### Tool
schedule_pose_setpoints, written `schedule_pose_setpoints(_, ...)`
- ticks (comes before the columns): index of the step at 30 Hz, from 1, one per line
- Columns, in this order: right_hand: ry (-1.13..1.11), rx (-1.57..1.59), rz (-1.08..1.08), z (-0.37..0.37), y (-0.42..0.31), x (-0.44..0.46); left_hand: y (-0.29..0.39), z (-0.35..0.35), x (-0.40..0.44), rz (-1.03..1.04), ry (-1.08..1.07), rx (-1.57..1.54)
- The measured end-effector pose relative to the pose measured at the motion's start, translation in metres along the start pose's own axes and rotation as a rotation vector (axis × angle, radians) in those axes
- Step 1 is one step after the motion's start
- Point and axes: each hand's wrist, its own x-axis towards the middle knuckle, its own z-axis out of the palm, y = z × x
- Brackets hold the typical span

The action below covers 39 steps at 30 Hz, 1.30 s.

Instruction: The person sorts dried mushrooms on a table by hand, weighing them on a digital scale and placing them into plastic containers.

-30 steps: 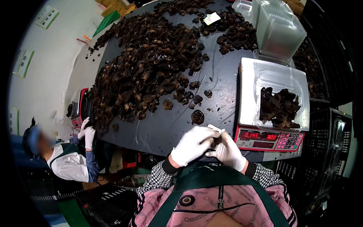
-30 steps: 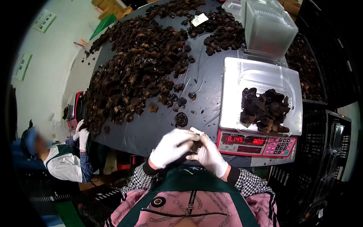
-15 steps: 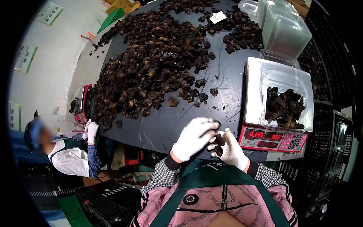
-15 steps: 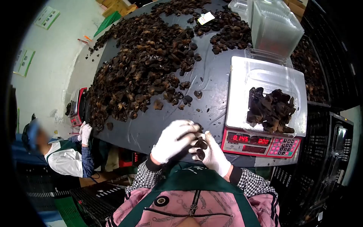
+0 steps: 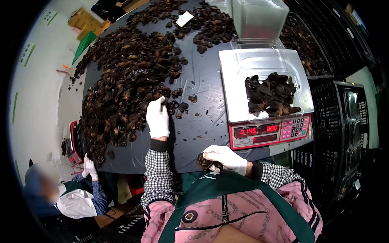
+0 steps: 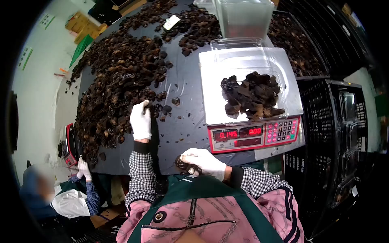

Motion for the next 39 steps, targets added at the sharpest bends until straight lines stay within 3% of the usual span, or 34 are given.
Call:
schedule_pose_setpoints(1,-0.016,-0.007,-0.002,-0.002,0.0,0.0,0.01,-0.008,0.001,-0.033,0.007,-0.068)
schedule_pose_setpoints(5,-0.013,-0.124,-0.036,0.002,-0.004,-0.003,0.085,-0.05,0.011,-0.499,-0.194,-0.858)
schedule_pose_setpoints(10,0.079,-0.441,-0.309,0.017,-0.047,-0.05,0.163,-0.061,0.033,-0.214,-0.435,-1.116)
schedule_pose_setpoints(11,0.125,-0.539,-0.597,0.019,-0.055,-0.065,0.178,-0.06,0.04,-0.123,-0.431,-1.016)
schedule_pose_setpoints(15,0.466,-0.701,-1.009,-0.001,-0.089,-0.12,0.228,-0.049,0.067,0.084,-0.383,-0.966)
schedule_pose_setpoints(16,0.571,-0.74,-1.086,-0.008,-0.099,-0.13,0.235,-0.041,0.073,0.025,-0.439,-0.986)
schedule_pose_setpoints(19,0.715,-0.786,-1.178,-0.016,-0.13,-0.135,0.247,-0.021,0.084,0.078,-0.544,-0.805)
schedule_pose_setpoints(20,0.709,-0.909,-1.192,-0.026,-0.138,-0.132,0.247,-0.004,0.081,0.267,-0.275,-0.736)
schedule_pose_setpoints(23,0.721,-1.417,-1.344,-0.05,-0.157,-0.118,0.245,-0.005,0.081,0.264,-0.277,-0.72)
schedule_pose_setpoints(27,0.998,-1.892,-1.26,-0.055,-0.164,-0.108,0.233,-0.005,0.068,0.224,-0.243,-0.693)
schedule_pose_setpoints(31,0.926,-1.728,-1.202,-0.057,-0.166,-0.115,0.248,-0.027,0.061,0.178,-0.336,-0.821)
schedule_pose_setpoints(33,0.801,-1.525,-1.209,-0.058,-0.167,-0.125,0.258,-0.023,0.062,0.324,-0.248,-0.825)
schedule_pose_setpoints(39,0.906,-1.271,-1.259,-0.077,-0.159,-0.14,0.268,-0.014,0.062,0.415,-0.241,-0.735)
